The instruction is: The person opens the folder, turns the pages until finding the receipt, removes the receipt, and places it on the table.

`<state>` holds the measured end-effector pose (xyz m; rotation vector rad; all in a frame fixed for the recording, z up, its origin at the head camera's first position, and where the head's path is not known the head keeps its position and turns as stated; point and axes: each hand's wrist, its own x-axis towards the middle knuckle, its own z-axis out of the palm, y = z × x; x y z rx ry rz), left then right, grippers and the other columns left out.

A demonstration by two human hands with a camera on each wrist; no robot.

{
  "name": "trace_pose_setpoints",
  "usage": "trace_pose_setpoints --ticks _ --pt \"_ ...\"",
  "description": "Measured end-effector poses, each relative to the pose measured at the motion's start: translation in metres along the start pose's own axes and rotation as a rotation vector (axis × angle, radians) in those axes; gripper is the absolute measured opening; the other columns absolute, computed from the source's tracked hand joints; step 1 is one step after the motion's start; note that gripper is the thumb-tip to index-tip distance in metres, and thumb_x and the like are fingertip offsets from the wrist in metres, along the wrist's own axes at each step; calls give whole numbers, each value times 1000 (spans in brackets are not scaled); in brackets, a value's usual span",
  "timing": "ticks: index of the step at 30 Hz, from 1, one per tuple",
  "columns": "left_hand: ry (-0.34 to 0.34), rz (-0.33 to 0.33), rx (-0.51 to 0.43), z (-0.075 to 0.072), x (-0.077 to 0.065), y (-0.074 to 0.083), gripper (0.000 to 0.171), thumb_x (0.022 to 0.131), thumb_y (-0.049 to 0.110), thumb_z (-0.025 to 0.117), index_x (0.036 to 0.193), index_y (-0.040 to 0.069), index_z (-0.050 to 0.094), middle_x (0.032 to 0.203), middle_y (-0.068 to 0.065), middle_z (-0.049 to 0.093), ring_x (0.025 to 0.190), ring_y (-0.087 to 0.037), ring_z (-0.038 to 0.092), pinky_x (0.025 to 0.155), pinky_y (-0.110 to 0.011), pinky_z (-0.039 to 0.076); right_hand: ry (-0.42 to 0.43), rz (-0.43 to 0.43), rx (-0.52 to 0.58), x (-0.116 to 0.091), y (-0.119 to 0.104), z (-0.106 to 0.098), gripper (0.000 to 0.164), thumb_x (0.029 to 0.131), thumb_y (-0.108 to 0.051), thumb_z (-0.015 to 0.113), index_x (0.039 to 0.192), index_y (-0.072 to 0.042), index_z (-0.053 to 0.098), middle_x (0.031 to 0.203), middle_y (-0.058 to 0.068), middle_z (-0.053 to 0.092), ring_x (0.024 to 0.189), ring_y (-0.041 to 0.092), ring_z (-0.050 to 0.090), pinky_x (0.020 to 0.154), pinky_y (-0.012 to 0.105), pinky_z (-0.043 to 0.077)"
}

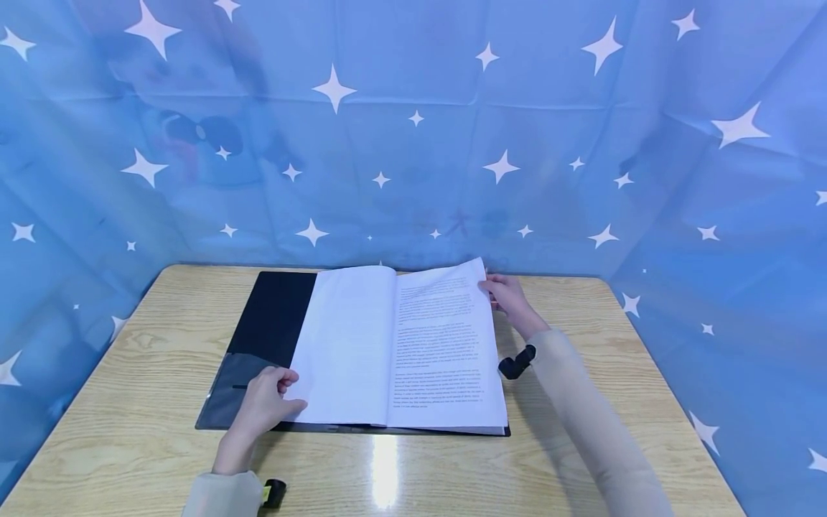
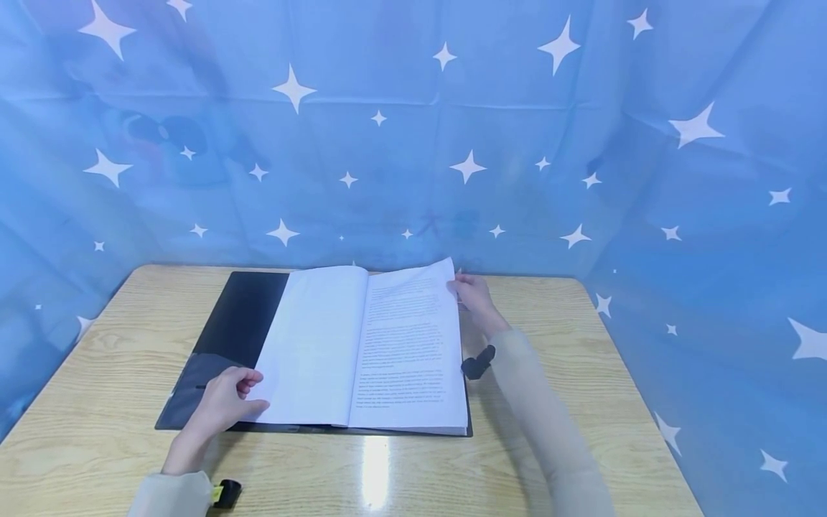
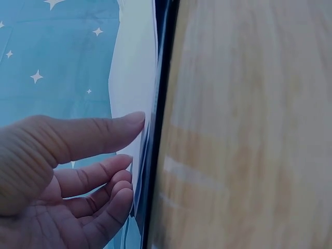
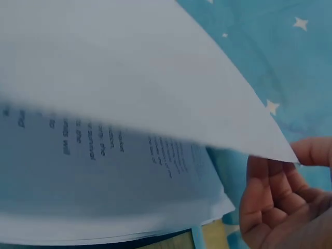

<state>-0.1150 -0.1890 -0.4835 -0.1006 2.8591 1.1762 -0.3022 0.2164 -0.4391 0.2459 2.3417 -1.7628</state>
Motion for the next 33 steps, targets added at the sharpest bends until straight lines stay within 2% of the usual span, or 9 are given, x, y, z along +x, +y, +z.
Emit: trace_pose_setpoints --ticks 6,12,20,33 --pt "6 6 -3 0 0 0 35 68 1 78 98 -6 63 94 -13 56 81 -24 51 72 -37 46 -72 -19 45 -11 -5 -2 40 95 -16 49 128 6 48 78 -3 56 65 8 48 68 30 44" --pt "8 2 -5 0 -1 1 35 68 1 78 99 -6 63 94 -13 56 81 -24 50 71 -36 46 -111 -9 56 -19 -7 -4 43 96 -18 49 133 3 45 81 -3 58 68 8 51 72 31 45" --pt "2 2 -4 1 -2 0 36 68 1 78 100 -6 63 94 -13 56 81 -24 50 71 -37 46 -154 -7 59 -32 -5 2 35 95 -18 50 122 5 49 85 -2 62 69 10 58 64 26 46" --pt "10 5 4 1 -1 0 35 68 1 78 99 -5 63 93 -12 56 81 -23 50 71 -36 46 -216 -37 114 -55 -19 10 40 96 -15 49 128 7 44 84 -4 64 68 7 62 63 24 49"
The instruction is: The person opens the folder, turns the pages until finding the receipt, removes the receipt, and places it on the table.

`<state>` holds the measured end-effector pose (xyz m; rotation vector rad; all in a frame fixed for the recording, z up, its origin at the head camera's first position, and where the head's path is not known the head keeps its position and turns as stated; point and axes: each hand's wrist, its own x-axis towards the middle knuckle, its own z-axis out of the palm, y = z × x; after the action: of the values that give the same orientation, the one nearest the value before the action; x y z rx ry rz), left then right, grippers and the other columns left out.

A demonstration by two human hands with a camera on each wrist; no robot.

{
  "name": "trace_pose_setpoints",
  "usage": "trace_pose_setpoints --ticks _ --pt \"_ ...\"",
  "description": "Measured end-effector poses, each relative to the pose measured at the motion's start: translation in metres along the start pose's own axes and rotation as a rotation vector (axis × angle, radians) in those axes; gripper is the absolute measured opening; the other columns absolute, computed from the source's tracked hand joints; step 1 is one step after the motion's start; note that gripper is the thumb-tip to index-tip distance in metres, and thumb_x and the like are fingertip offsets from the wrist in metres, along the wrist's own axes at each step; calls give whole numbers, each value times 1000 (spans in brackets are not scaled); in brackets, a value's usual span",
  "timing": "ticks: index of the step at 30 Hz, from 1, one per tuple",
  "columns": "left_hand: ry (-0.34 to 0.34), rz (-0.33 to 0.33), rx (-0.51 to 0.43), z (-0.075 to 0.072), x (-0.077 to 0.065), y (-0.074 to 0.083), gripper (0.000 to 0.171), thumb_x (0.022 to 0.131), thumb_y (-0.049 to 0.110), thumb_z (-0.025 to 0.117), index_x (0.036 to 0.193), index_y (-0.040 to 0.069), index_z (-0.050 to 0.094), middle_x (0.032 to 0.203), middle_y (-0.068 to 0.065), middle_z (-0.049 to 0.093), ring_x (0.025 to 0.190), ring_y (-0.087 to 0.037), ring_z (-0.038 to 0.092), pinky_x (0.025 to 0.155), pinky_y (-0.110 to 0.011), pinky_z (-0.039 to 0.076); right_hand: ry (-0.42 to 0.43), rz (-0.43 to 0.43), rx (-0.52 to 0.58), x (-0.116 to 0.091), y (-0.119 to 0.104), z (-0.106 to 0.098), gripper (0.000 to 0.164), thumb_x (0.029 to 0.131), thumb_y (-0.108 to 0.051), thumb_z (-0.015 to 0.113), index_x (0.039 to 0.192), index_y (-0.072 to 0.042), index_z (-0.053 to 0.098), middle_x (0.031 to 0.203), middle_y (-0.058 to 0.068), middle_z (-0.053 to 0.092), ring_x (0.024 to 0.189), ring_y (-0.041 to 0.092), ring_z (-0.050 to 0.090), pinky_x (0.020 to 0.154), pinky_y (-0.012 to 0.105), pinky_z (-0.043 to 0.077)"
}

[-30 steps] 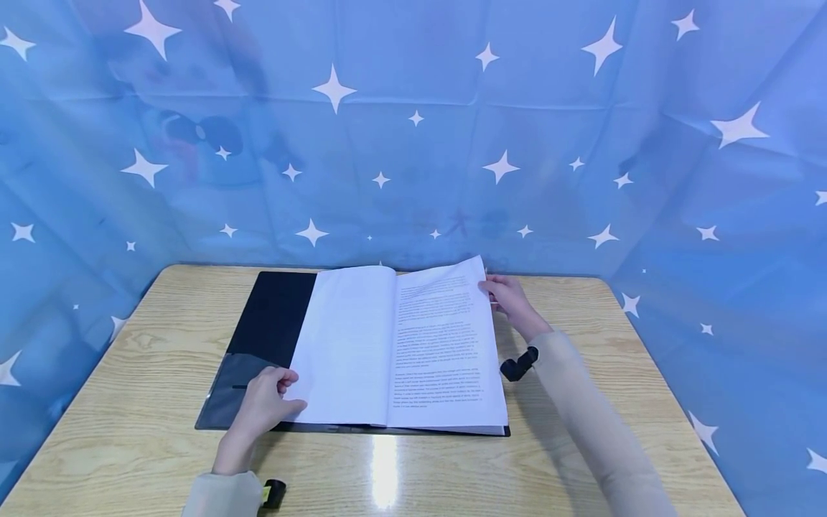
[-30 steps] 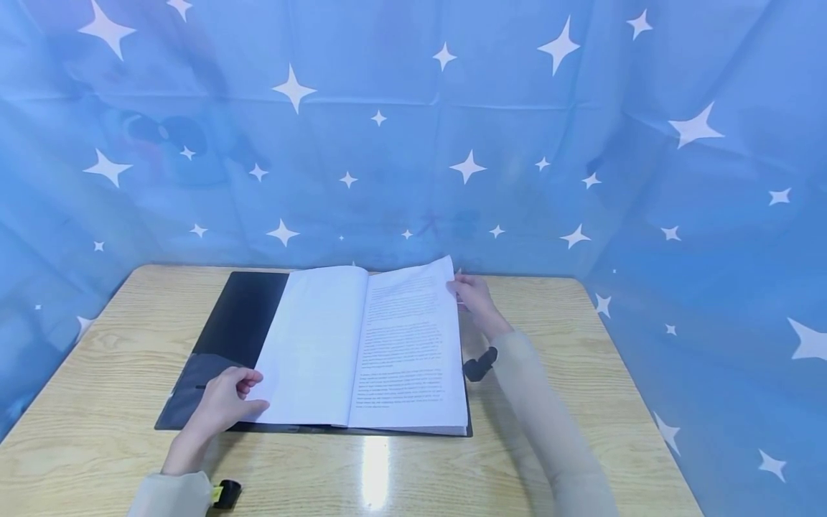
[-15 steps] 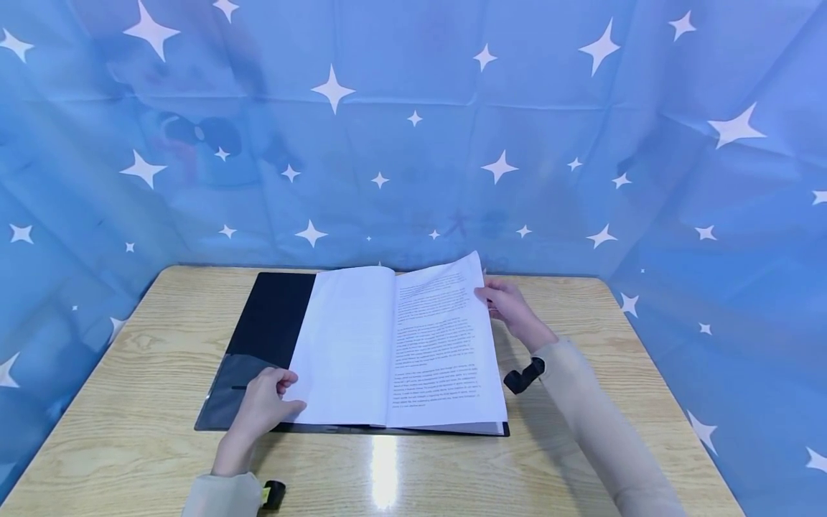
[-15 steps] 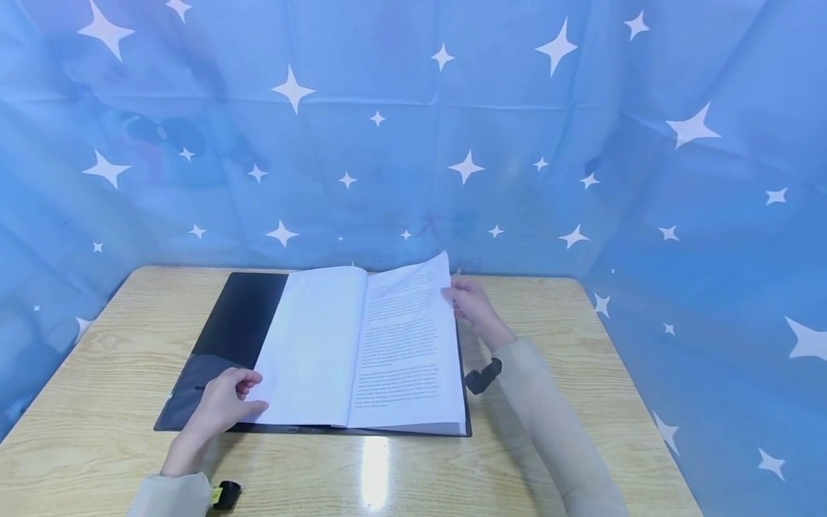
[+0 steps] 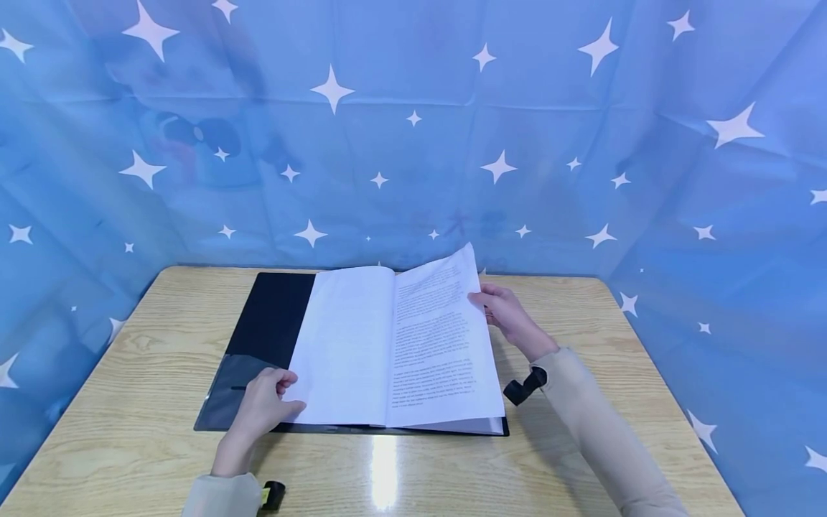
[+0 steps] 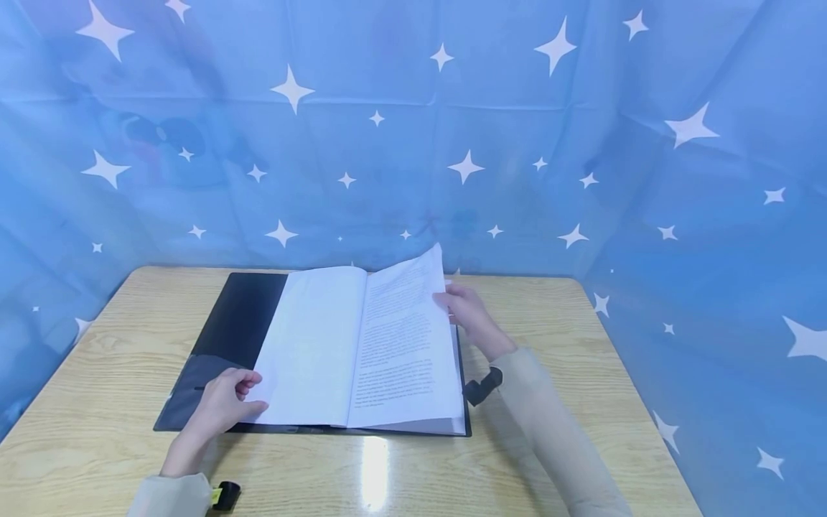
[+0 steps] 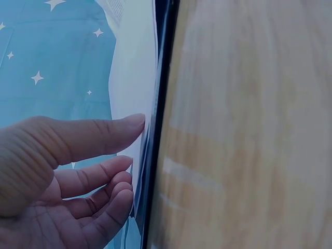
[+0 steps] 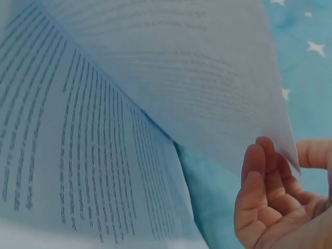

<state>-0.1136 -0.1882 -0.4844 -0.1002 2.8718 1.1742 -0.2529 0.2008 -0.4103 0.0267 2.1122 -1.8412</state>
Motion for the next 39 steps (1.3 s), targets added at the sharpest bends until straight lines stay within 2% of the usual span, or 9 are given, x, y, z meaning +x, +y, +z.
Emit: trace_pose_setpoints --ticks 7,16,27,35,39 --pt "-7 -3 0 -1 0 2 35 69 2 78 100 -5 63 94 -13 55 82 -24 50 71 -37 46 -10 10 -10 -4 -9 8 39 96 -18 50 127 4 46 77 -4 57 59 6 48 59 22 40" --pt "-5 -1 5 -1 -1 1 35 69 2 77 100 -5 63 94 -13 56 82 -24 50 72 -37 46 -55 -31 43 -5 -20 23 36 95 -16 51 124 5 48 93 1 63 75 10 61 66 25 48" --pt "0 -6 5 -1 -3 3 36 69 2 77 101 -5 63 95 -13 56 82 -24 51 73 -38 47 -119 -90 136 -2 -29 45 36 94 -13 51 125 6 48 90 2 63 71 11 59 62 23 46" --pt "0 -2 8 -2 -3 2 36 69 2 77 101 -6 63 94 -13 56 82 -24 50 71 -37 46 -122 -102 124 0 -36 57 29 94 -16 53 117 2 50 92 3 61 76 12 60 67 25 48" --pt "-1 6 11 -1 -3 2 36 69 2 78 101 -6 62 93 -13 55 81 -24 50 70 -37 47 -130 -112 146 3 -38 66 21 94 -15 54 108 0 52 89 3 60 73 13 57 66 25 47"
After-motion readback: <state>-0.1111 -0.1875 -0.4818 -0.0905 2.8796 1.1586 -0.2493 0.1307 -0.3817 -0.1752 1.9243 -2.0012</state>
